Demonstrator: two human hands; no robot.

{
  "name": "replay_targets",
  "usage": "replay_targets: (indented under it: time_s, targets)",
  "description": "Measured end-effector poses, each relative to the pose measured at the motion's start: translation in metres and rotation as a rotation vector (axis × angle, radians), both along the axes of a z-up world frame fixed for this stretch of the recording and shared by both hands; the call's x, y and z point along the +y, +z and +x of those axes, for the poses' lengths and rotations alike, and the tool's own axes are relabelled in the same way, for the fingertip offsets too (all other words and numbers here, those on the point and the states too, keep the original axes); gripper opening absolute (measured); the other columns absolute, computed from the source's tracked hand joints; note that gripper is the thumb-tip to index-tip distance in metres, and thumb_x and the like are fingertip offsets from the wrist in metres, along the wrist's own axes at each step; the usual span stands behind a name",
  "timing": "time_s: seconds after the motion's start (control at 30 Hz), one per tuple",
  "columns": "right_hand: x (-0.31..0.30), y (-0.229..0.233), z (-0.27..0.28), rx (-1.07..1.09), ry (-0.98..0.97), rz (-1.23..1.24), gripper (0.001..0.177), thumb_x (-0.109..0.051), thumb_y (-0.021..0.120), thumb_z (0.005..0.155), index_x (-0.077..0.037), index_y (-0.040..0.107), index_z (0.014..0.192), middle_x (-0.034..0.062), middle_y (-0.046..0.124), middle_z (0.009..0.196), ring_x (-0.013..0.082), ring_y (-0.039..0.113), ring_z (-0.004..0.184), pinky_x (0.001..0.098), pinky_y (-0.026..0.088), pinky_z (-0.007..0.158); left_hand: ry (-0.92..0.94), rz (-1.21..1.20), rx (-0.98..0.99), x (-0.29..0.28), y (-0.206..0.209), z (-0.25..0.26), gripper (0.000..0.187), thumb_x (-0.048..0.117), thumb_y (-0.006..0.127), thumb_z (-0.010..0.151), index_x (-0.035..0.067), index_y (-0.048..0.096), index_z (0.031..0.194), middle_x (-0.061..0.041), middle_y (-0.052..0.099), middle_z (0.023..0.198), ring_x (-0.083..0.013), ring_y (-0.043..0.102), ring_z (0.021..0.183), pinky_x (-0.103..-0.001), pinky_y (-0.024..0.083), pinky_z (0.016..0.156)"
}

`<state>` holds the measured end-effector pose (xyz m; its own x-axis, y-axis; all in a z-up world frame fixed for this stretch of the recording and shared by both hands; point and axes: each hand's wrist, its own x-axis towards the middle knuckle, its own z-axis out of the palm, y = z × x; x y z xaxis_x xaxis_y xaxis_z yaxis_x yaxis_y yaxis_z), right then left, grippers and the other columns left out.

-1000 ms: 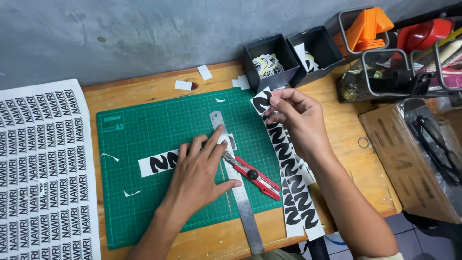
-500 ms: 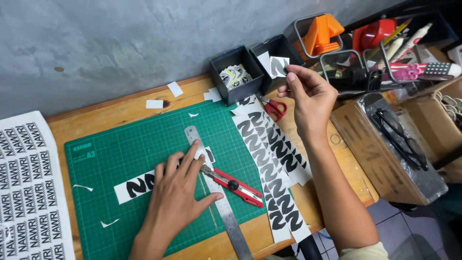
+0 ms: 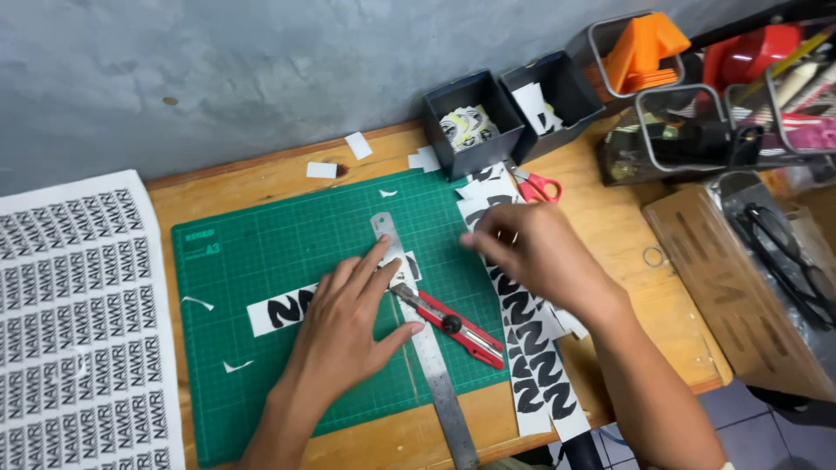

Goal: The person uses a metal ruler and a red utility knife to cut strips of black and white stickers on a green cutting mat. They align the ruler along the sticker strips and slice through the material to separate individual pieces.

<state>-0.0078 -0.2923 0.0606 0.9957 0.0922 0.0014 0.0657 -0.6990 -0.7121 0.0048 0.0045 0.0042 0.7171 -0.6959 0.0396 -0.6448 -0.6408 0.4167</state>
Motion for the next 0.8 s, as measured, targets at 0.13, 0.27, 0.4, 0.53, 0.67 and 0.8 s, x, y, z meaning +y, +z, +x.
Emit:
replay_targets:
  time_s: [0.13, 0.27, 0.4, 0.53, 0.67, 0.8]
  targets:
    - [0.030, -0.042, -0.018, 0.328, 0.194, -0.420, 0.058, -0.077, 0.082, 0.094, -0.019, 0.076, 0.086, 0.0077, 0.078, 0.071, 0.0370, 0.076, 0.074, 0.0493, 0.052, 0.068, 0.024, -0.087, -0.059, 0.011, 0.004, 0.006, 0.079, 0.048, 0.081, 0.102, 0.007, 0.056, 0.165, -0.014, 0.050, 0.178, -0.0396, 0.055, 0.148, -0.056, 0.047, 0.115]
    - [0.040, -0.048, -0.025, 0.285, 0.276, -0.547, 0.059, -0.075, 0.078, 0.100, -0.017, 0.068, 0.096, 0.0083, 0.077, 0.083, 0.0450, 0.073, 0.078, 0.0560, 0.050, 0.064, -0.001, 0.026, 0.056, 0.017, 0.000, 0.011, 0.115, 0.077, 0.076, 0.097, 0.025, 0.022, 0.184, -0.016, 0.013, 0.191, -0.0480, 0.009, 0.174, -0.062, 0.017, 0.135]
    - [0.039, -0.046, -0.024, 0.238, 0.281, -0.553, 0.046, -0.061, 0.081, 0.102, -0.017, 0.070, 0.093, 0.0086, 0.077, 0.083, 0.0442, 0.073, 0.080, 0.0579, 0.051, 0.065, -0.030, 0.089, -0.014, 0.018, -0.017, 0.013, 0.123, 0.094, 0.064, 0.095, 0.028, 0.015, 0.186, -0.020, -0.003, 0.192, -0.0476, -0.003, 0.175, -0.062, 0.009, 0.138]
    - [0.042, -0.045, -0.031, 0.287, 0.272, -0.595, 0.072, -0.087, 0.086, 0.086, -0.019, 0.067, 0.102, 0.0049, 0.075, 0.100, 0.0399, 0.076, 0.089, 0.0561, 0.055, 0.067, -0.014, 0.146, -0.102, 0.014, -0.019, 0.007, 0.127, 0.095, 0.062, 0.097, 0.025, 0.006, 0.187, -0.025, -0.011, 0.190, -0.0476, -0.009, 0.175, -0.062, 0.006, 0.139]
    - [0.042, -0.035, -0.026, 0.325, 0.217, -0.583, 0.036, -0.051, 0.080, 0.093, -0.019, 0.067, 0.100, 0.0068, 0.077, 0.093, 0.0420, 0.075, 0.084, 0.0566, 0.054, 0.067, -0.016, 0.111, -0.091, 0.011, -0.018, 0.004, 0.122, 0.088, 0.060, 0.102, 0.020, 0.005, 0.187, -0.028, -0.008, 0.190, -0.0469, -0.006, 0.176, -0.062, 0.004, 0.141]
    - [0.037, -0.011, -0.011, 0.333, -0.082, -0.141, 0.022, -0.034, 0.078, 0.096, -0.014, 0.079, 0.104, 0.0051, 0.090, 0.087, 0.0233, 0.084, 0.078, 0.0394, 0.059, 0.077, -0.011, 0.058, -0.104, 0.003, -0.022, -0.001, 0.122, 0.080, 0.063, 0.106, 0.007, 0.006, 0.185, -0.029, -0.001, 0.191, -0.0447, -0.001, 0.178, -0.059, 0.005, 0.143]
